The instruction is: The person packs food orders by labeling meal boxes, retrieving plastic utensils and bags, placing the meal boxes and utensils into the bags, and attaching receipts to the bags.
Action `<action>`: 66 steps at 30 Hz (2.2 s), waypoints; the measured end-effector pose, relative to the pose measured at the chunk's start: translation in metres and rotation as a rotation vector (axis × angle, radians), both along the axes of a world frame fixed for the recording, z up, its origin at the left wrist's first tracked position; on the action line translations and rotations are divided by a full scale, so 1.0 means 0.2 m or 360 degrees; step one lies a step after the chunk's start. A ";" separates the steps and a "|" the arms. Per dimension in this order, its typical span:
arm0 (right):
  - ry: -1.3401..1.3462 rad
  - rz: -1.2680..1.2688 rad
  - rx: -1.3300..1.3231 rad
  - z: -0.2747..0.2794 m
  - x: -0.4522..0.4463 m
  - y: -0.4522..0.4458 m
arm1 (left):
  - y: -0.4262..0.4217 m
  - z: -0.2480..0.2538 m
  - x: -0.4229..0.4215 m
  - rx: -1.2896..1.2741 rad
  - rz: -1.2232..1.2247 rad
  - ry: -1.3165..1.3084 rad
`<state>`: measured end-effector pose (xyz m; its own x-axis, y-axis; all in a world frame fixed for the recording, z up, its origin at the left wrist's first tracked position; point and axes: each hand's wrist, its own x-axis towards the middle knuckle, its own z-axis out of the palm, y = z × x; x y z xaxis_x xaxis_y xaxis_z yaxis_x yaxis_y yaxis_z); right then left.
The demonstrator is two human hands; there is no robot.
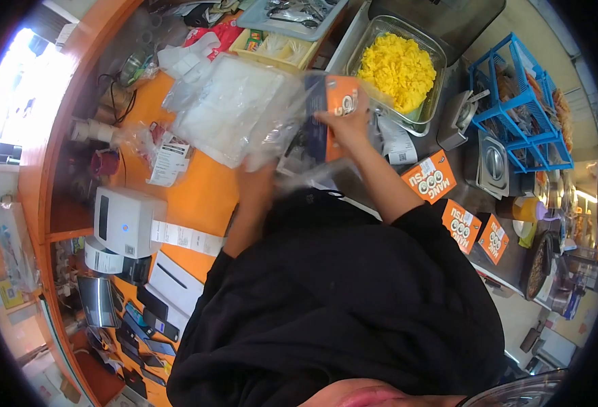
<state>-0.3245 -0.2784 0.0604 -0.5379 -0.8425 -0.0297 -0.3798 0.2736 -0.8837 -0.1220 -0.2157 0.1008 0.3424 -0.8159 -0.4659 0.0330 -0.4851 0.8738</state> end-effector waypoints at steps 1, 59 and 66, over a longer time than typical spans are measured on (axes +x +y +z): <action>0.0151 0.0138 0.0089 0.03 -0.06 0.04 | -0.02 -0.09 0.09 -0.0295 0.0044 0.0192; 0.1368 0.1262 0.0134 0.01 -0.10 0.60 | 0.62 0.25 -0.63 -0.1198 -0.0696 0.0354; 0.0514 0.1423 -0.0739 0.38 -0.86 0.91 | 0.52 0.26 -0.42 -0.1090 -0.0163 0.0706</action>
